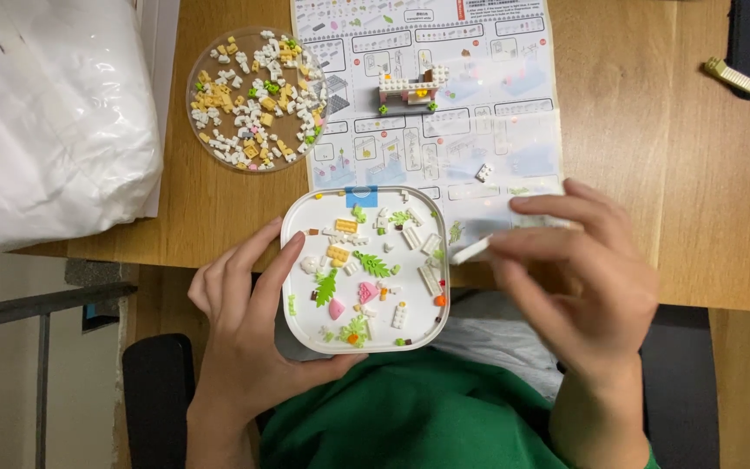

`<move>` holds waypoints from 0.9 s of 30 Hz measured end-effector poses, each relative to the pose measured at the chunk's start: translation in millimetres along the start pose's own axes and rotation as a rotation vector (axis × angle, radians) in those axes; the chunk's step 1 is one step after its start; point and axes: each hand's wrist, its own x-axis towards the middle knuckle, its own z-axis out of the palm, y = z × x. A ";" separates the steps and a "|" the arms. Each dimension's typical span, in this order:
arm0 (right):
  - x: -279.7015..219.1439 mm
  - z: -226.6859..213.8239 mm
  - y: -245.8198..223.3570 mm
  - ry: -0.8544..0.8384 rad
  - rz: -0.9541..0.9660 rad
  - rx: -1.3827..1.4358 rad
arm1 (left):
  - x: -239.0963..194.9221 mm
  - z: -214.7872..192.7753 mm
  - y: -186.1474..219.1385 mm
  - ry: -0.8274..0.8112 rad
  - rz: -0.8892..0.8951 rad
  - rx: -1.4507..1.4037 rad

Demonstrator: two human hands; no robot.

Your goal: The person sorts small plastic building blocks from a clear container into a white tray using tweezers. They then pick up individual pieces by hand and connect them together to form a small structure, following a printed instruction sheet on the table.

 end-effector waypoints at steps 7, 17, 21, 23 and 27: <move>6.8 -14.1 37.9 0.099 0.049 -0.298 | 0.0 0.8 -0.9 -0.021 -0.013 -0.002; 7.3 -15.3 41.5 0.187 0.102 -0.305 | 1.2 1.4 -2.0 -0.068 -0.026 -0.016; 5.8 -14.6 42.1 0.197 0.140 -0.289 | 4.2 1.3 -1.2 -0.058 -0.019 -0.033; 6.3 -14.6 40.8 0.185 0.140 -0.277 | 7.1 0.9 0.3 -0.059 -0.023 -0.025; 7.3 -15.5 38.4 0.154 0.145 -0.255 | 12.9 0.9 1.0 -0.050 0.002 -0.026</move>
